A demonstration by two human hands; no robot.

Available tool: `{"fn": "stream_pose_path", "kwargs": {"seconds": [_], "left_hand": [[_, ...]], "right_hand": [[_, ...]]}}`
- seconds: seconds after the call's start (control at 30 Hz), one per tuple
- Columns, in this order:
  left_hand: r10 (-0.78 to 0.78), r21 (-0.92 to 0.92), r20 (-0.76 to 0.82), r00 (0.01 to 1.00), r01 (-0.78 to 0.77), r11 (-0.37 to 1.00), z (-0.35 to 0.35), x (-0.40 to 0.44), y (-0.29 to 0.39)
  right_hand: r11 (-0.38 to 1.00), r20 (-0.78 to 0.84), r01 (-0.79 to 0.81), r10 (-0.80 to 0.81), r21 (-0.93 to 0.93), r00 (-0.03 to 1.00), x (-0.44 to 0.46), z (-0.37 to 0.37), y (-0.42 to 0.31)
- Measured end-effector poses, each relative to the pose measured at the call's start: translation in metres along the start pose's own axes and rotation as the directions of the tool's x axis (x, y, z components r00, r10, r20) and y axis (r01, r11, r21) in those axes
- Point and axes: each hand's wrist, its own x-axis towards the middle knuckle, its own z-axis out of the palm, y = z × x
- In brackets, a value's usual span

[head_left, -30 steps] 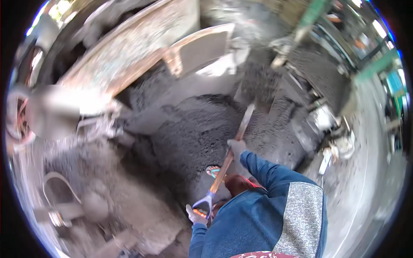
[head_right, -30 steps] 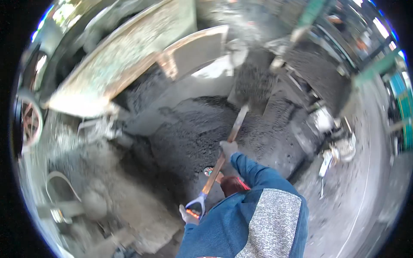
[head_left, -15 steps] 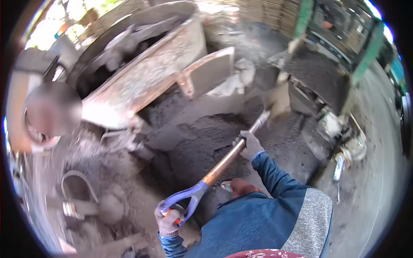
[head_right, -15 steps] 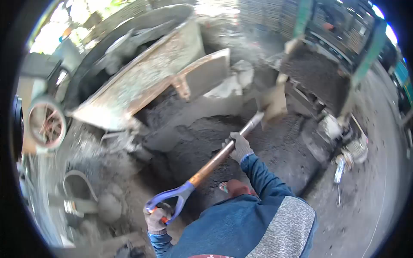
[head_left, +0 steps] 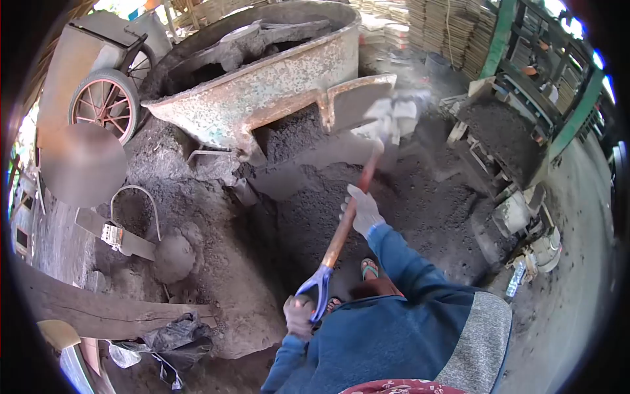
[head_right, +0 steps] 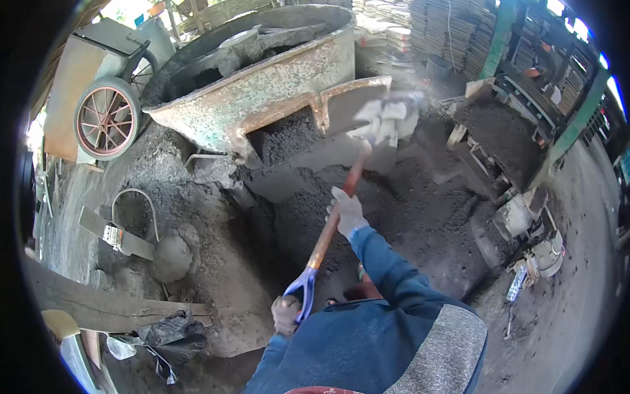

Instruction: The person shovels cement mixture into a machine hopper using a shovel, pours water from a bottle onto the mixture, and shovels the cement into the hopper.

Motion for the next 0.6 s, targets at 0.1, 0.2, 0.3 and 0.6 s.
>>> {"fn": "stream_pose_path", "kwargs": {"seconds": [0.1,0.2,0.3,0.6], "left_hand": [[-0.043,0.146,0.318,0.947,-0.004,0.989,0.004,0.044,0.038],[-0.041,-0.16,0.208,0.977,0.075,0.984,-0.001,0.096,0.055],[-0.449,-0.386,0.277,0.849,0.526,0.757,0.02,0.113,0.059],[-0.542,-0.157,0.83,-0.133,0.877,-0.455,0.114,-0.028,-0.032]], "right_hand": [[0.951,-0.095,0.266,-0.282,-0.158,0.955,0.014,0.009,-0.023],[0.906,-0.008,0.373,-0.382,-0.202,0.924,0.042,0.01,-0.065],[0.925,0.087,0.315,-0.304,-0.21,0.949,0.101,-0.02,-0.112],[0.84,0.182,0.089,0.012,-0.535,0.983,0.154,-0.161,-0.248]]}}
